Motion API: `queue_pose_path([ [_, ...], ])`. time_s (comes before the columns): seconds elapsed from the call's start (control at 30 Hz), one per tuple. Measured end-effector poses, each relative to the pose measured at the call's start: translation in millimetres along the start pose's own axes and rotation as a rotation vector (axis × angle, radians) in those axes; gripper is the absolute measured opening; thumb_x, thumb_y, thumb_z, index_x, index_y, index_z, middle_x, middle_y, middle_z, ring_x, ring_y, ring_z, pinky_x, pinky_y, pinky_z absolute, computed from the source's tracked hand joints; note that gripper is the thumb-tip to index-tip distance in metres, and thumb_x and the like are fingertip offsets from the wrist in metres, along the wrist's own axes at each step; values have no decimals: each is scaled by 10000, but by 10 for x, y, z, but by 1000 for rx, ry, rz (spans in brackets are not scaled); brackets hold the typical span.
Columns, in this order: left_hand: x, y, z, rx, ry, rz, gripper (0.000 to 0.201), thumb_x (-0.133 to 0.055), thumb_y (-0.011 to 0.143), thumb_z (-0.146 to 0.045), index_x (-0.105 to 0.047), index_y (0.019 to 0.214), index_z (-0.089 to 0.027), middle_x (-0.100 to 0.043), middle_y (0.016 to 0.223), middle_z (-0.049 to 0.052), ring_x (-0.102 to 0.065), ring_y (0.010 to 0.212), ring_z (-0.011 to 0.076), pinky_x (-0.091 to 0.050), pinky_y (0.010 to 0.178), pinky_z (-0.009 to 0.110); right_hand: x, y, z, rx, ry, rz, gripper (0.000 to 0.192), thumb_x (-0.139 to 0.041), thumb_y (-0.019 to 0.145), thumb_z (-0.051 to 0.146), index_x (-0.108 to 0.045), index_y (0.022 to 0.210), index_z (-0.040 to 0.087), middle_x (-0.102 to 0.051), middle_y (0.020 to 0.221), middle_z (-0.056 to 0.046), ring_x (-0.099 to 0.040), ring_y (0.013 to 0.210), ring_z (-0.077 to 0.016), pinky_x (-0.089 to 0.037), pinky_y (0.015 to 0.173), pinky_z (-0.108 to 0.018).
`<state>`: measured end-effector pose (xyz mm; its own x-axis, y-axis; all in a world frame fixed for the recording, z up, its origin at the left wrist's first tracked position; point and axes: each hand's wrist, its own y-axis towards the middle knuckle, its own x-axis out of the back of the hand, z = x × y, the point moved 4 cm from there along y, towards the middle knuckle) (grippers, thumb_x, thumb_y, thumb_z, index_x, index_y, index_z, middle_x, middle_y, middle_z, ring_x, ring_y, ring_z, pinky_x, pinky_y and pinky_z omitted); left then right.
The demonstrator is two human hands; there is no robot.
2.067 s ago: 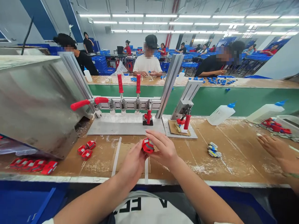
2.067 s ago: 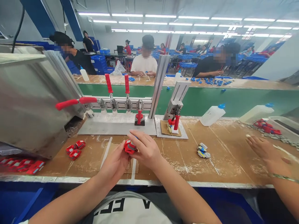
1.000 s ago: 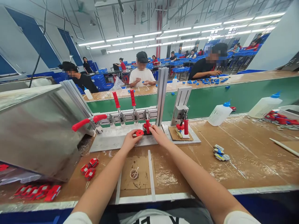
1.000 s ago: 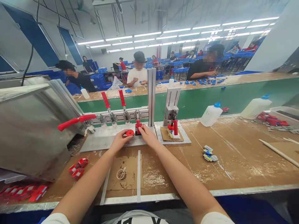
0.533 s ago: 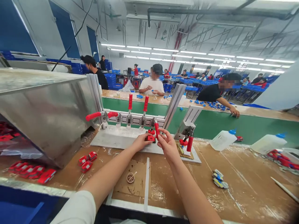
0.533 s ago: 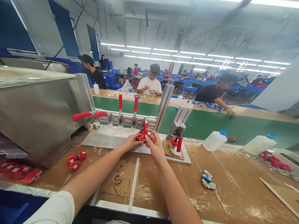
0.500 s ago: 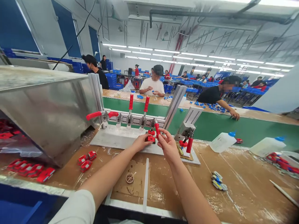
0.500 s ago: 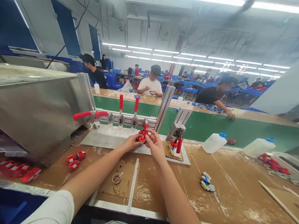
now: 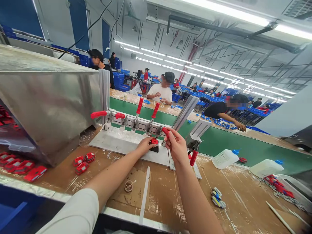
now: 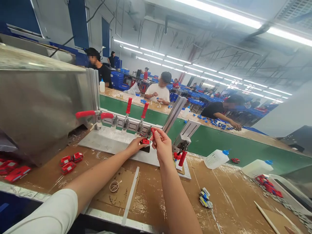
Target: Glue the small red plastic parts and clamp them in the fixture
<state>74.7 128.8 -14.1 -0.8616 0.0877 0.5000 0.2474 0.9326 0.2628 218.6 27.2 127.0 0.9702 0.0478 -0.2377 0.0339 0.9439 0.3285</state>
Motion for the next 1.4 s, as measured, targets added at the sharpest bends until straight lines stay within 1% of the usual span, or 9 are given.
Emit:
queue_pose_path([
  [0.2, -59, 53, 43, 2, -15, -2, 531, -742, 873, -345, -687, 1385, -213, -744, 1327, 90, -674, 1227, 293, -501, 1105, 393, -26, 48, 68, -19, 17, -34, 544, -873, 752, 603, -738, 1102, 210, -663, 673, 6, -405, 505, -84, -306, 430, -218],
  [0.37, -97, 129, 106, -10, -23, 26, 539, -707, 904, -383, -658, 1401, -180, -710, 1398, 124, -644, 1305, 312, -462, 1154, 428, -27, 30, 81, -19, -16, -11, 539, -844, 790, 603, -719, 1122, 198, -724, 703, -22, -455, 499, -94, -355, 447, -228],
  [0.5, -121, 181, 92, -60, -29, 91, 517, -665, 926, -428, -652, 1379, -180, -733, 1350, 115, -676, 1248, 291, -491, 1119, 402, -19, 32, 81, -29, -26, 9, 499, -808, 829, 582, -688, 1130, 203, -746, 727, -30, -492, 504, -105, -388, 456, -228],
  [0.57, -120, 191, 82, -81, -25, 114, 515, -636, 941, -453, -642, 1378, -182, -741, 1327, 111, -685, 1227, 287, -499, 1108, 397, -21, 40, 57, -73, -27, 47, 453, -765, 854, 578, -653, 1108, 220, -744, 717, -22, -528, 501, -122, -412, 453, -232],
  [0.73, -114, 176, 95, -99, 0, 132, 533, -601, 961, -478, -603, 1417, -202, -703, 1398, 114, -643, 1299, 293, -467, 1144, 417, 4, 20, -47, -216, -50, 181, 318, -646, 899, 537, -544, 1010, 257, -673, 630, 22, -555, 484, -152, -449, 431, -244],
  [0.83, -122, 165, 108, -99, 12, 133, 532, -611, 960, -490, -600, 1409, -207, -701, 1399, 116, -638, 1303, 288, -459, 1151, 418, 46, -33, -93, -230, -61, 221, 270, -621, 918, 500, -524, 1011, 267, -606, 584, 49, -531, 492, -151, -431, 433, -237],
  [0.97, -130, 163, 114, -113, 9, 140, 496, -609, 963, -488, -614, 1378, -216, -719, 1363, 99, -659, 1263, 256, -476, 1127, 376, 73, -116, -154, -221, -39, 244, 205, -590, 949, 456, -513, 1012, 277, -519, 557, 75, -487, 487, -151, -381, 427, -236],
  [1.17, -141, 187, 138, -118, 2, 145, 506, -603, 961, -495, -619, 1368, -195, -739, 1299, 112, -681, 1198, 268, -492, 1095, 388, 84, -245, -366, -156, -28, 225, 140, -564, 978, 402, -510, 978, 273, -446, 569, 83, -389, 488, -131, -327, 482, -248],
  [1.4, -149, 201, 165, -113, -2, 134, 468, -623, 959, -448, -633, 1372, -229, -758, 1276, 72, -692, 1198, 252, -502, 1082, 347, 203, -387, -809, -79, -185, 215, 216, -558, 982, 476, -512, 978, 265, -495, 655, 56, -426, 584, -145, -338, 568, -274],
])
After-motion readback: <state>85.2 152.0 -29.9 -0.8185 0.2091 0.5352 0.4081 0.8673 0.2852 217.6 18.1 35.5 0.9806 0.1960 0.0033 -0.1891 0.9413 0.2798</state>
